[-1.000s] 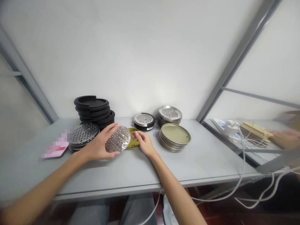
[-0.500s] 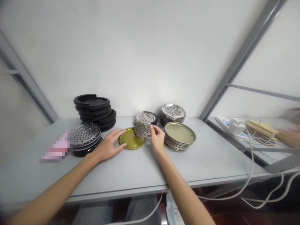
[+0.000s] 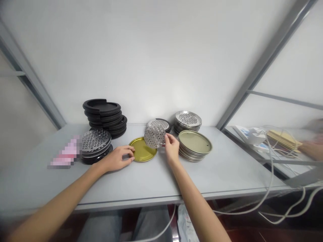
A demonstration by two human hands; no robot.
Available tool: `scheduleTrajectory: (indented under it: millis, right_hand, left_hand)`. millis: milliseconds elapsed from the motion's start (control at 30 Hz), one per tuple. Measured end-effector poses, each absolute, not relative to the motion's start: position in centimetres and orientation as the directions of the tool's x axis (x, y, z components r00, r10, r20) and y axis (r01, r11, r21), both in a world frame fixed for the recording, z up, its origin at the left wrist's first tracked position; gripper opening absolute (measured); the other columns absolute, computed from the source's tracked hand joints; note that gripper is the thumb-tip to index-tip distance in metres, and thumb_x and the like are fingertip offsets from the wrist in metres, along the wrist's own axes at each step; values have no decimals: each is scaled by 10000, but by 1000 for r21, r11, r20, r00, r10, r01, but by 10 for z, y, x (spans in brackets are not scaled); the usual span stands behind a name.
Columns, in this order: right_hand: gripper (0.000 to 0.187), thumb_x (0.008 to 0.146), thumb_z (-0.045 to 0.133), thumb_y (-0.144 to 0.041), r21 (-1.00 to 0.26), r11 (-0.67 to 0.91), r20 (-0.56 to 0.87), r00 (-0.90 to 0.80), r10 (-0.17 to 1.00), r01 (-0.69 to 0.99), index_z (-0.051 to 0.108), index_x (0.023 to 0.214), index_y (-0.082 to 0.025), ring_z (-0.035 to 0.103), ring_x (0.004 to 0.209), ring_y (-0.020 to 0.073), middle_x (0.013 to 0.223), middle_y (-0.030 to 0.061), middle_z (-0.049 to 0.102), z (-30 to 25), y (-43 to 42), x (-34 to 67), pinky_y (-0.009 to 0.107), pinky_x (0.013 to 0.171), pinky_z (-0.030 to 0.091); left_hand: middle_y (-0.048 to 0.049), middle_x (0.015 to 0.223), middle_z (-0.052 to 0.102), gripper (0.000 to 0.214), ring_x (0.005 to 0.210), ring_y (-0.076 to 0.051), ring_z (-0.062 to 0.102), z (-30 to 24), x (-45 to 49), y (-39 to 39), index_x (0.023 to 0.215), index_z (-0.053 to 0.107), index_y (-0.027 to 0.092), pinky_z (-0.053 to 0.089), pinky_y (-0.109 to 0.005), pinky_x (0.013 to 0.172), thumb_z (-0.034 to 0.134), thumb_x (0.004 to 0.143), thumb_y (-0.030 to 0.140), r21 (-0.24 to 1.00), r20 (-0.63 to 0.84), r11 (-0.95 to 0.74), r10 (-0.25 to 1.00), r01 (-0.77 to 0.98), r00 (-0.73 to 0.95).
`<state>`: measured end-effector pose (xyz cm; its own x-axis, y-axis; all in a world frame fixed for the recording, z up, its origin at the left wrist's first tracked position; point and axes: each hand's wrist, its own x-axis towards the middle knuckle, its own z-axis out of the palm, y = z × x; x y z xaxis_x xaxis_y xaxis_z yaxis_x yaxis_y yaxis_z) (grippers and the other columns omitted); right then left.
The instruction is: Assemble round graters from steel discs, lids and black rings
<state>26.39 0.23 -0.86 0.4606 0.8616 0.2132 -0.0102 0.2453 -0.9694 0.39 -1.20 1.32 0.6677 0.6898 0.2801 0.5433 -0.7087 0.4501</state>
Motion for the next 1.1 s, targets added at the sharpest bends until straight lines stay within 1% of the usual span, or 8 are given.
scheduleTrajectory:
  millis: [67,133,233,333,500,767,933,1100]
  right_hand:
    - [485,680,643,-533,-978,210,195,395,898,5,670,955,-135,619,703,190,876,85,696,-10,3,262,290,542,509]
    - [488,669,654,-538,-982,189,182,350,919,14,676,945,-136,616,690,183,864,83,701,-13,4,261,280,536,503]
    - [474,684,646,-526,-983,184,184,285,941,25,683,956,-140,616,682,176,868,78,706,-16,5,260,278,549,503]
    - [434,727,611,-492,-971,208,230,232,945,118,697,962,-136,629,708,184,867,78,718,-18,6,260,305,623,514]
    - [359,785,560,-405,-897,246,325,170,930,366,716,967,-139,651,848,230,940,86,732,-20,5,259,382,821,492]
    - [317,815,530,-345,-835,255,325,63,944,487,724,989,-163,663,804,231,931,72,740,-15,-3,252,380,785,505]
    - [321,802,559,-364,-855,269,375,170,911,444,725,974,-151,663,863,237,980,87,731,-15,1,254,381,822,501]
    - [330,765,603,-390,-892,230,328,209,921,388,730,952,-150,669,850,235,953,85,736,-25,10,259,388,826,511]
  left_hand:
    - [-65,1182,598,184,1071,-238,592,13,3,-10,817,661,207,443,-363,980,532,849,334,441,291,-696,708,566,643]
    - [-82,1243,556,221,1134,-252,553,11,2,-7,954,648,206,417,-380,1013,551,840,369,427,304,-676,733,600,609]
    - [-126,1341,474,497,1228,-279,476,8,0,-5,1240,518,176,374,-408,1060,587,814,421,420,292,-635,771,649,565]
    - [-144,1371,450,627,1271,-284,433,6,-1,-4,1356,399,156,348,-414,1081,571,826,442,428,259,-621,780,656,570]
    - [-125,1404,437,635,1296,-284,409,5,-2,-4,1391,363,182,321,-425,1098,548,848,454,440,251,-624,776,646,579]
    - [-112,1459,390,631,1339,-264,368,-1,-3,-1,1411,349,181,292,-413,1119,518,875,468,436,263,-657,747,615,611]
    - [-99,1470,377,669,1334,-266,378,2,-4,-3,1453,267,198,306,-403,1107,499,883,462,441,235,-647,752,622,615]
    - [-130,1462,383,749,1313,-301,401,1,-4,-4,1481,171,196,335,-433,1072,513,876,475,473,213,-610,780,636,589]
